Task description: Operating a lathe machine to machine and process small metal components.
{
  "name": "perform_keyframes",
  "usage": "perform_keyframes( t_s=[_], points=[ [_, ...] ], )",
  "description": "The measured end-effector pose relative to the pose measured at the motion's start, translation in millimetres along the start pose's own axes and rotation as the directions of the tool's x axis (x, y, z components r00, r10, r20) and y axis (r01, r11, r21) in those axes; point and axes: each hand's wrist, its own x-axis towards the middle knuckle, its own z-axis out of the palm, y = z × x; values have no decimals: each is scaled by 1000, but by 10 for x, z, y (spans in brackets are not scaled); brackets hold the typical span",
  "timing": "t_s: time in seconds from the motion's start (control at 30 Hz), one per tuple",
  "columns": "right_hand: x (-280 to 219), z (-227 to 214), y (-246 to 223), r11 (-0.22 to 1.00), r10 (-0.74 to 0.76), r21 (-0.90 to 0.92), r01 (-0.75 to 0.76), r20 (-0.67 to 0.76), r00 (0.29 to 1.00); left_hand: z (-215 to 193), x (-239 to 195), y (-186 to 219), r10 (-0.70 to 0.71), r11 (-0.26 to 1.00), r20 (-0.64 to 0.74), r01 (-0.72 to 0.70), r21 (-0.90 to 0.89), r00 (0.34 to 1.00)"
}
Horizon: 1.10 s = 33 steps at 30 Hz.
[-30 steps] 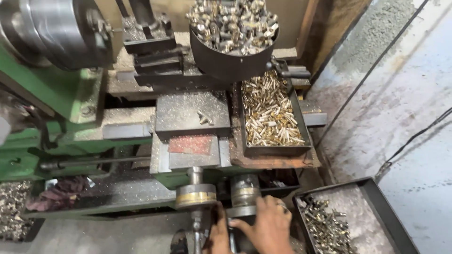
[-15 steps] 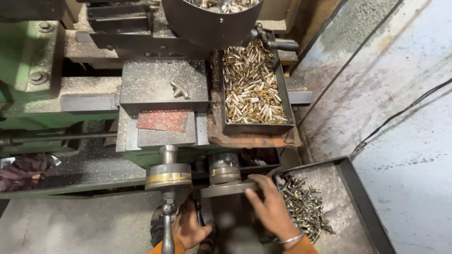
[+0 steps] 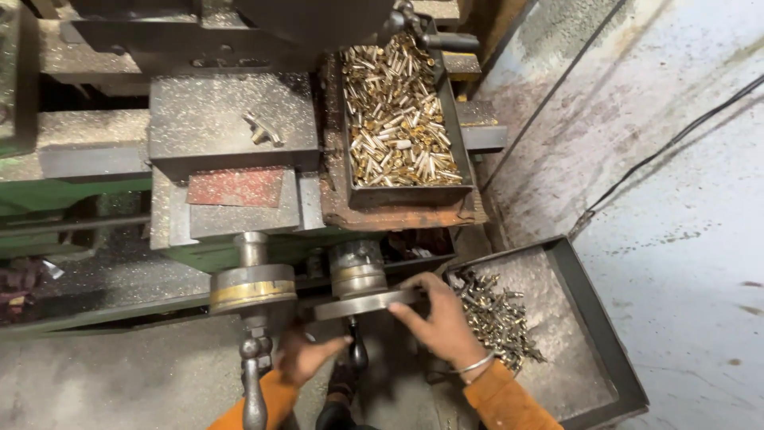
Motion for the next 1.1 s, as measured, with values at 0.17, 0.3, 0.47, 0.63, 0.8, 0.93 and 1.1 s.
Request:
perform_keyframes(
  t_s=[0.17,0.3,0.47,0.63,0.8,0.93,1.1],
  points=[
    [-59,154,-681,914,-169,-391,104,-136,976,-452,-1166,968,738,650,-423,-722,237,526],
    [-88,401,-995,829,-142,-558,40,-142,980,-414,-903,811,548,832,-305,-466,302,779],
    [-207,574,-949,735,-307,-599,317,122,944,-484,-440,256,796,575,-454,-736,357,401],
    [-69,71,-470,855,-375,-375,357,26,927,-109,187,-305,553,753,-442,-650,-97,707],
    [94,-216,-105,947,-310,-31,321,189,932,138,538,-533,583,484,-465,-745,-460,666],
    [95,-86,-404,883,-213,-364,296,250,945,-62,392,-341,337,906,-225,-249,343,914],
    [73,301,-904,723,-167,-627,289,247,954,-366,264,-998,370,922,-269,-316,224,889]
  ],
)
